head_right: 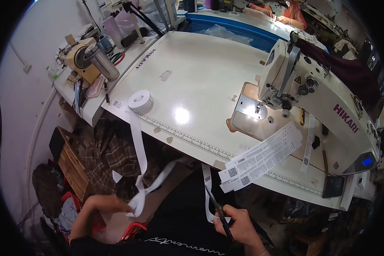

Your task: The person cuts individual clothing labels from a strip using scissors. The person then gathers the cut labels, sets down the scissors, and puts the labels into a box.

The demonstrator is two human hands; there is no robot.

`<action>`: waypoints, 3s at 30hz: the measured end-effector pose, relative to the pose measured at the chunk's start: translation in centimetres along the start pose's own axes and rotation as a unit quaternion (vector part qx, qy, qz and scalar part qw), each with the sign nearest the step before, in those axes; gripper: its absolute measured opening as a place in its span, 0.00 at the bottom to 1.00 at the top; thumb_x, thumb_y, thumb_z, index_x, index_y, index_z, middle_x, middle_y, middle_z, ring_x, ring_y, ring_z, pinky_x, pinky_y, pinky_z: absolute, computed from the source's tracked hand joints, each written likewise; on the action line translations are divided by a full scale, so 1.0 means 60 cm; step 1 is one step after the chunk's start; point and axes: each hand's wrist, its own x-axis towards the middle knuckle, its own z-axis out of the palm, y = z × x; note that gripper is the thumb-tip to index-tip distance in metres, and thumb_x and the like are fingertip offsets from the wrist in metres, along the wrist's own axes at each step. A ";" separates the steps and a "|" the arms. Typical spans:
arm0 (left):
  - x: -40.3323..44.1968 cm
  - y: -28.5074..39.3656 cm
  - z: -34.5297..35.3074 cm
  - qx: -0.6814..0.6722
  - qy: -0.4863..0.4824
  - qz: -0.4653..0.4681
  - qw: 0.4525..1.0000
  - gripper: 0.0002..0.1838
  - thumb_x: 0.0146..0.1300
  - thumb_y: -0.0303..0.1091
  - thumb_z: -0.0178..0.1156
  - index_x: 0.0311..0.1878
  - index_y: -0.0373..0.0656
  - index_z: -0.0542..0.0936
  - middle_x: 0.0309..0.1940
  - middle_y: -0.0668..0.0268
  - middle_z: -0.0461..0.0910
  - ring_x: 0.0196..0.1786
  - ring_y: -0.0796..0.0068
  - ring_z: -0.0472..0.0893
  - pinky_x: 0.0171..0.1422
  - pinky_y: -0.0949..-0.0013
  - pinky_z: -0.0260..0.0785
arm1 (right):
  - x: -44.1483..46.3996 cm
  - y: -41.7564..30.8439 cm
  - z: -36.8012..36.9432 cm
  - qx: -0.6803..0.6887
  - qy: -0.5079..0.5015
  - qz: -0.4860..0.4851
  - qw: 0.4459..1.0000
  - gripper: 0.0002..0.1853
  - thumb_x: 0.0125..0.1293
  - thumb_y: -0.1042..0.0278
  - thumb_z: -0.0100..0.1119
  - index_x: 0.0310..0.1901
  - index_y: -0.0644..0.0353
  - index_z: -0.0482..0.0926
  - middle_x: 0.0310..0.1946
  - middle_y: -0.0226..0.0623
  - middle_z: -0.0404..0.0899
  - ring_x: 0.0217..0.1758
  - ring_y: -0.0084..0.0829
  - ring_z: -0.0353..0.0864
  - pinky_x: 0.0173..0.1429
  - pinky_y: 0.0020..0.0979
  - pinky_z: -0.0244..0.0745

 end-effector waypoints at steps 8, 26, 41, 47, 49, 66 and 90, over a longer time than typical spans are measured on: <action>0.130 0.047 -0.257 -0.031 0.712 -0.019 0.701 0.16 0.61 0.30 0.58 0.51 0.36 0.73 0.39 0.53 0.77 0.37 0.59 0.79 0.42 0.65 0.70 | -0.009 -0.007 0.014 -0.016 0.016 -0.007 1.000 0.10 0.52 0.69 0.67 0.31 0.64 0.76 0.18 0.29 0.75 0.20 0.13 0.71 0.23 0.19 0.65; 0.017 0.131 -0.337 0.009 0.558 0.071 0.827 0.05 0.62 0.26 0.56 0.39 0.36 0.78 0.25 0.65 0.77 0.27 0.78 0.73 0.34 0.73 0.65 | -0.020 0.009 0.005 0.002 0.027 0.018 0.999 0.10 0.52 0.71 0.67 0.31 0.65 0.76 0.19 0.29 0.76 0.23 0.14 0.73 0.26 0.19 0.66; 0.074 -0.159 -0.350 0.261 0.666 -0.177 0.676 0.15 0.64 0.37 0.55 0.53 0.45 0.76 0.55 0.60 0.73 0.56 0.61 0.72 0.58 0.55 0.62 | -0.001 -0.008 0.034 -0.041 0.049 -0.007 0.998 0.09 0.57 0.67 0.61 0.31 0.63 0.74 0.20 0.25 0.68 0.25 0.16 0.64 0.28 0.23 0.63; 0.071 -0.259 -0.410 0.316 0.681 -0.261 0.607 0.16 0.64 0.39 0.54 0.54 0.48 0.75 0.59 0.63 0.70 0.57 0.60 0.71 0.55 0.51 0.61 | 0.012 -0.022 0.035 -0.061 0.050 0.047 0.996 0.08 0.57 0.69 0.60 0.31 0.64 0.74 0.20 0.29 0.69 0.25 0.17 0.64 0.28 0.24 0.63; 0.069 -0.263 -0.427 0.320 0.676 -0.282 0.601 0.16 0.64 0.40 0.53 0.53 0.47 0.75 0.60 0.65 0.70 0.54 0.58 0.71 0.54 0.50 0.61 | 0.021 -0.026 0.039 -0.063 0.049 0.045 0.996 0.08 0.57 0.69 0.60 0.31 0.64 0.74 0.19 0.29 0.69 0.25 0.17 0.64 0.28 0.24 0.63; 0.154 -0.030 -0.324 0.101 0.719 0.038 0.687 0.16 0.57 0.33 0.62 0.47 0.36 0.74 0.35 0.56 0.78 0.35 0.60 0.78 0.40 0.64 0.70 | 0.026 -0.029 0.054 -0.071 0.012 0.020 0.997 0.09 0.58 0.67 0.61 0.30 0.64 0.74 0.18 0.29 0.70 0.23 0.16 0.65 0.26 0.24 0.63; -0.089 0.054 -0.124 0.168 0.599 -0.162 0.766 0.15 0.54 0.15 0.50 0.46 0.34 0.74 0.43 0.59 0.74 0.46 0.61 0.75 0.54 0.68 0.65 | -0.037 0.007 -0.031 0.068 0.064 0.030 0.995 0.09 0.53 0.70 0.67 0.31 0.63 0.77 0.17 0.25 0.75 0.21 0.13 0.71 0.26 0.18 0.63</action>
